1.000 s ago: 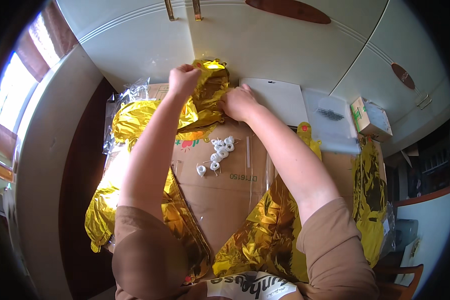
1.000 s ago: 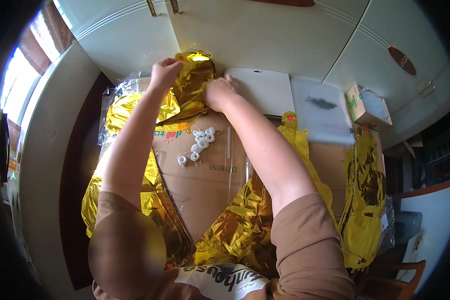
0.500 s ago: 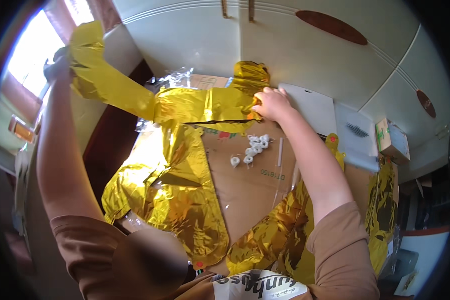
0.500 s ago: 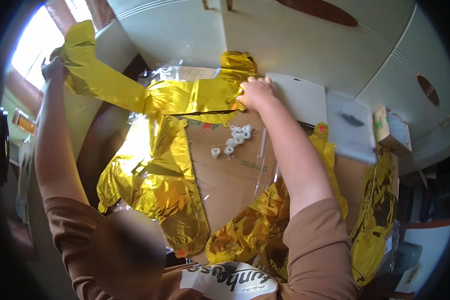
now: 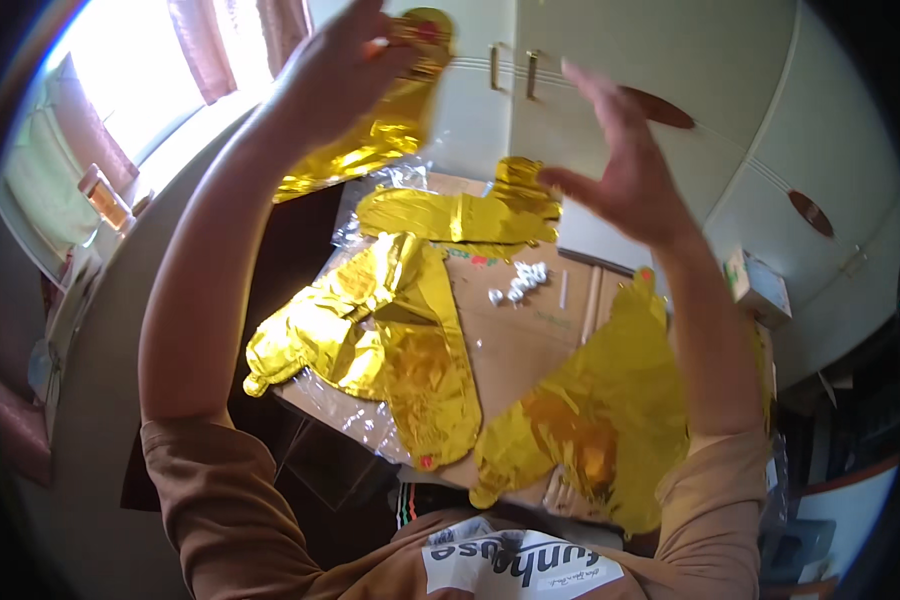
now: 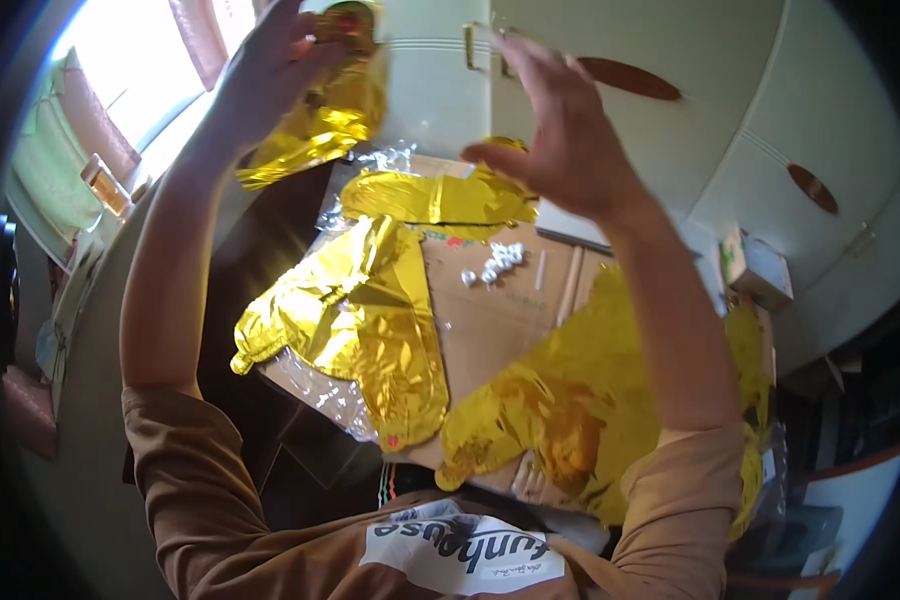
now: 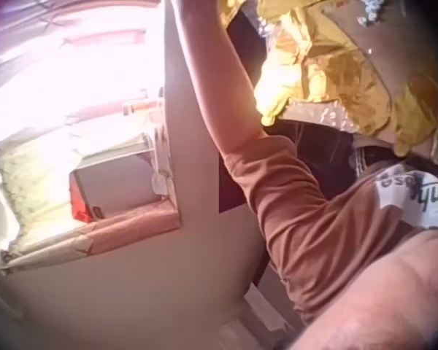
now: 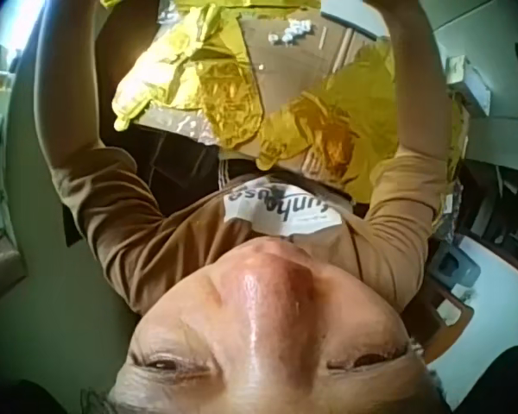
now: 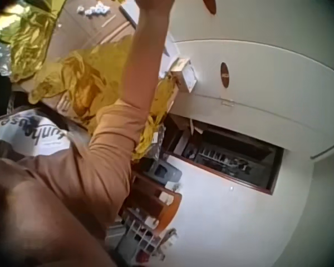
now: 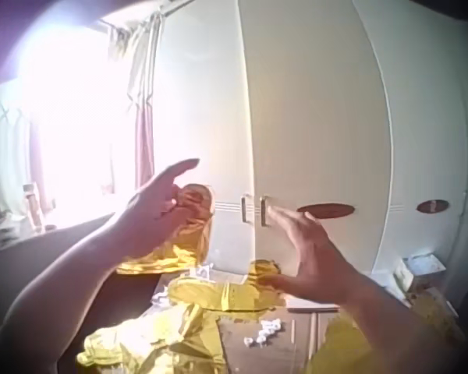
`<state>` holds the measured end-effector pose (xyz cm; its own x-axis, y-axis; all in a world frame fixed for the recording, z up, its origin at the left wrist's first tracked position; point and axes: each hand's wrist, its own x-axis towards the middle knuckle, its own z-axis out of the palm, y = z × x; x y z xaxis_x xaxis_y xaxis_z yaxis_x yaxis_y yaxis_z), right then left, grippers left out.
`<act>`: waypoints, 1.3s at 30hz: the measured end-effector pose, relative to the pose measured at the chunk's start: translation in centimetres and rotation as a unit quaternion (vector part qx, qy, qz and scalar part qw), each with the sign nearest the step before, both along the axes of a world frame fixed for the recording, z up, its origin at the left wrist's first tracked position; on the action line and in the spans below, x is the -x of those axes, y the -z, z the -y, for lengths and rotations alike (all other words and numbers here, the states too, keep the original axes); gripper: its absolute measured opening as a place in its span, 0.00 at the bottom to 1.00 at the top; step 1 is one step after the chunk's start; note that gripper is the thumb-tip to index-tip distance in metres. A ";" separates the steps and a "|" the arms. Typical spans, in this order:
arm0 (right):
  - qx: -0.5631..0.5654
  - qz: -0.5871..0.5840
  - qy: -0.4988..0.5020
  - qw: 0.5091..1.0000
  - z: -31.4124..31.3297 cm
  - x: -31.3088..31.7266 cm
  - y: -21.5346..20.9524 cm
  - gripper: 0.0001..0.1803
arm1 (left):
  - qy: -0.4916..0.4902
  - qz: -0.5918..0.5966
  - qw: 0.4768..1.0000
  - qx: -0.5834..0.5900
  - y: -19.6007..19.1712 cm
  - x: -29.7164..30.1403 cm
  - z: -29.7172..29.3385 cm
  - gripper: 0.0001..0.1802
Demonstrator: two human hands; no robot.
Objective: Checking, folding, and preparing gold foil balloons for packaging at a workstation.
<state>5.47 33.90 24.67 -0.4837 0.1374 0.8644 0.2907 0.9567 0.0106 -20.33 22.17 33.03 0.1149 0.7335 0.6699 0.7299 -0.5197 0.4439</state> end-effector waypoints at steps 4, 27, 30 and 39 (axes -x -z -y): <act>0.169 0.184 -0.028 0.968 7.1 -2.7 -7.7 0.45 | 0.046 -0.044 0.998 -0.021 1.6 -8.2 2.3 0.36; 0.389 0.038 0.019 0.920 9.8 -22.8 -7.4 0.11 | -0.198 -0.207 0.888 0.359 33.4 3.9 1.6 0.60; 0.402 0.032 0.025 0.915 8.7 -22.9 -6.8 0.13 | -0.213 -0.260 0.873 0.353 33.2 6.7 2.7 0.57; 0.347 0.023 0.161 0.924 9.4 -21.6 -9.1 0.07 | 0.278 0.403 0.688 0.535 22.1 -15.4 1.6 0.46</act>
